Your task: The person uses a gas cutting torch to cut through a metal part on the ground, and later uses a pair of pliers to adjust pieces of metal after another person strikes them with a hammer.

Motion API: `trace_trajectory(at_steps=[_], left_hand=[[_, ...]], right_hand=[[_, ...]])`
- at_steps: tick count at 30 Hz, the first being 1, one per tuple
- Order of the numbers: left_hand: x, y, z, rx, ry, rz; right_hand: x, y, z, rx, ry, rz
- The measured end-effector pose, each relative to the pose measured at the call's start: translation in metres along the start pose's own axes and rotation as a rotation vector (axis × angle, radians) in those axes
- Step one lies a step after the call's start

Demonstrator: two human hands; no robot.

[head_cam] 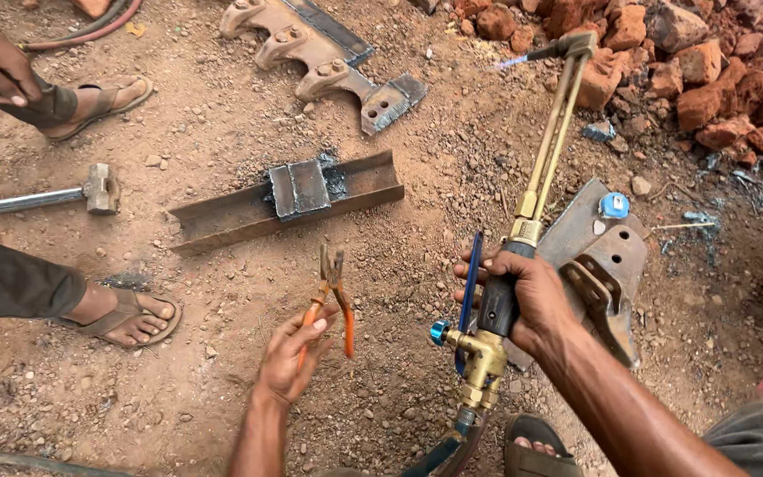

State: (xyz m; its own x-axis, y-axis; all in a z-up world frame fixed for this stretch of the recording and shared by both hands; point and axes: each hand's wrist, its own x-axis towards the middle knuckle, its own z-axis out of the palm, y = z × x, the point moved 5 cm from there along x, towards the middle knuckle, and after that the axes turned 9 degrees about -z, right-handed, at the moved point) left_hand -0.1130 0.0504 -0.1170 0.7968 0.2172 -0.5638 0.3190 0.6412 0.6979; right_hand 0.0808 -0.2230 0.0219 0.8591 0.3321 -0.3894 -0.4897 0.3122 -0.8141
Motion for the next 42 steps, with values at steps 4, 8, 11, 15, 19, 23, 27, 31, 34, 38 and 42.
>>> trace_trajectory(at_steps=[4, 8, 11, 15, 19, 23, 27, 31, 34, 38, 42], left_hand=[[-0.001, -0.002, 0.024, -0.297, -0.269, 0.138], [0.015, 0.000, 0.027, -0.374, -0.301, 0.267], [0.041, -0.004, 0.012, -0.320, -0.203, 0.313], [0.069, -0.017, -0.021, 0.018, 0.174, 0.223], [0.031, -0.018, -0.011, 0.945, 0.574, 0.335], [-0.018, -0.077, 0.013, 1.176, 0.618, -0.006], [-0.031, -0.117, 0.026, 1.617, 0.406, 0.297], [-0.031, -0.077, 0.013, 1.941, 0.090, -0.173], [-0.048, 0.022, 0.019, 1.535, 0.184, -0.210], [-0.039, 0.105, 0.065, 1.789, 0.199, -0.324], [-0.003, 0.118, 0.120, 1.488, 0.467, -0.272]], right_hand=[[-0.003, 0.001, -0.008, -0.010, 0.045, 0.029], [-0.005, 0.003, -0.014, 0.000, 0.035, 0.039], [-0.004, 0.006, -0.016, 0.041, 0.032, 0.048], [0.000, 0.013, -0.018, 0.029, 0.010, 0.047], [0.008, 0.031, -0.012, 0.114, -0.160, 0.089], [0.019, 0.065, 0.005, 0.170, -0.293, 0.140], [0.019, 0.105, 0.037, 0.229, -0.444, 0.294], [0.015, 0.131, 0.061, 0.179, -0.500, 0.381], [0.021, 0.141, 0.071, 0.118, -0.506, 0.381], [0.032, 0.158, 0.084, 0.128, -0.542, 0.439], [0.049, 0.184, 0.085, 0.176, -0.545, 0.473]])
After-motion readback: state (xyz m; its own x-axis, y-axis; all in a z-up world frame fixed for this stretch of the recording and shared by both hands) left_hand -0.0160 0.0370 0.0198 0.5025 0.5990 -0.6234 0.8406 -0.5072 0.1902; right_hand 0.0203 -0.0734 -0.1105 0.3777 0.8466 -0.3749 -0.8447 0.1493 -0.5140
